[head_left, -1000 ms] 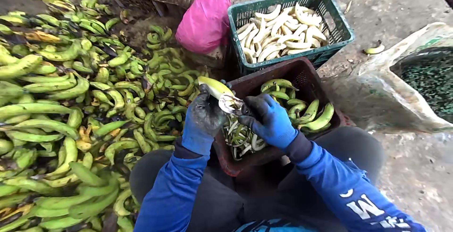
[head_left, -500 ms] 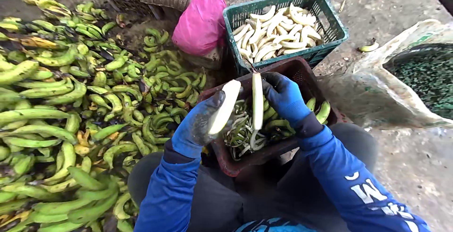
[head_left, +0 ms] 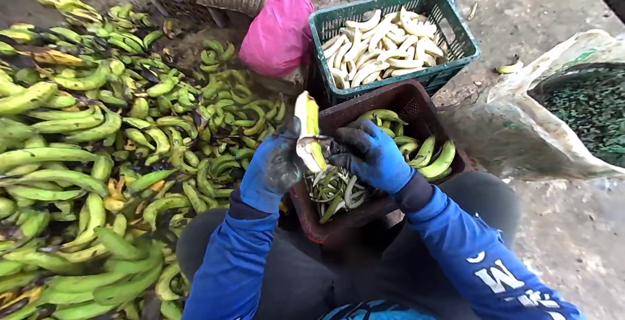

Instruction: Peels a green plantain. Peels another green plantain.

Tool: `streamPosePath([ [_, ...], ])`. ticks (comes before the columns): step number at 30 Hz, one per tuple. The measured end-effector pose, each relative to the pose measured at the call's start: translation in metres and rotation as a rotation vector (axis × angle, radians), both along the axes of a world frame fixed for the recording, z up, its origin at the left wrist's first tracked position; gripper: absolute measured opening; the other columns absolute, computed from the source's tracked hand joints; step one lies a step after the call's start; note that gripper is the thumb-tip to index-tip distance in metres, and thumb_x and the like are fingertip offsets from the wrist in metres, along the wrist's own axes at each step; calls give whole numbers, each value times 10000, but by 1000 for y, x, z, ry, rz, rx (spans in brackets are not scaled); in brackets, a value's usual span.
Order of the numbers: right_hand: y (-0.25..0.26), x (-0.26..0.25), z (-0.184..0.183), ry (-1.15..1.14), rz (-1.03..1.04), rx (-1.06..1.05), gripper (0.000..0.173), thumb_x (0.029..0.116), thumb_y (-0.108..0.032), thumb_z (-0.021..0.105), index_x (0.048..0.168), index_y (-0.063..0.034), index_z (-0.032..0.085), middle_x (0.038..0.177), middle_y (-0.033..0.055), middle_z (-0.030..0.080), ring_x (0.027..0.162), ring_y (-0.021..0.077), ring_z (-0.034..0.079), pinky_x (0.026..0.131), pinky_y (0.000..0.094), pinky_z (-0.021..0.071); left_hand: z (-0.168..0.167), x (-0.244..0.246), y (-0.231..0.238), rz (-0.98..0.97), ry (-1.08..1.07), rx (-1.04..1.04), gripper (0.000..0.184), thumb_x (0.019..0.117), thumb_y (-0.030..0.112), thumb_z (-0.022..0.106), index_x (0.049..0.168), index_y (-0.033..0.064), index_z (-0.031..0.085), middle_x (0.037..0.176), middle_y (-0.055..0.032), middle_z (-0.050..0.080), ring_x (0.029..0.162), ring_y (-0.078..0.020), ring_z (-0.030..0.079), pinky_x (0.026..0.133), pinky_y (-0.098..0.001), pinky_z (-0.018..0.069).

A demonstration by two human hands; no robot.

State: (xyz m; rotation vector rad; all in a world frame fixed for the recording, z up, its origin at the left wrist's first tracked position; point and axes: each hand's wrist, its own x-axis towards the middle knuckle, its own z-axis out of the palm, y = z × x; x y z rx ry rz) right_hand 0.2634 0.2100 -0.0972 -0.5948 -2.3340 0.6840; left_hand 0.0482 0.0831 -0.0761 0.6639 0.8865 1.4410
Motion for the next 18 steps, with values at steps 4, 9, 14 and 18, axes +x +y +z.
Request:
streamPosePath([
  [4,15,10,17,11,-213,-208,384,1000,-318,666,1352,-166,655,1263,113,630,1085,249,651,875,496,582,4,5,14,-85,52,-70,323,1023,314,620,1307,161,624,1079,-59,708,897,-150,710,762,-355,625],
  [9,17,26,26,114,-221,-326,391,1001,-379,661,1325,-160,648,1214,84,637,954,183,667,775,402,601,-9,-9,16,-50,-92,37,367,1083,280,467,1421,157,537,1237,-113,657,1049,-220,680,865,-399,601],
  [14,-3,17,18,-52,84,-121,496,844,-468,811,1229,-169,717,1159,50,657,1002,171,661,830,428,606,-9,-10,-2,36,-30,81,380,1112,302,371,1422,146,525,1290,-92,634,1093,-188,652,872,-353,584],
  [18,3,11,8,-52,-47,-109,453,894,-451,779,1250,-178,714,1156,68,660,996,208,664,825,461,596,6,-3,9,-118,9,65,383,1069,237,482,1437,144,530,1205,-68,670,1005,-143,681,826,-319,604],
])
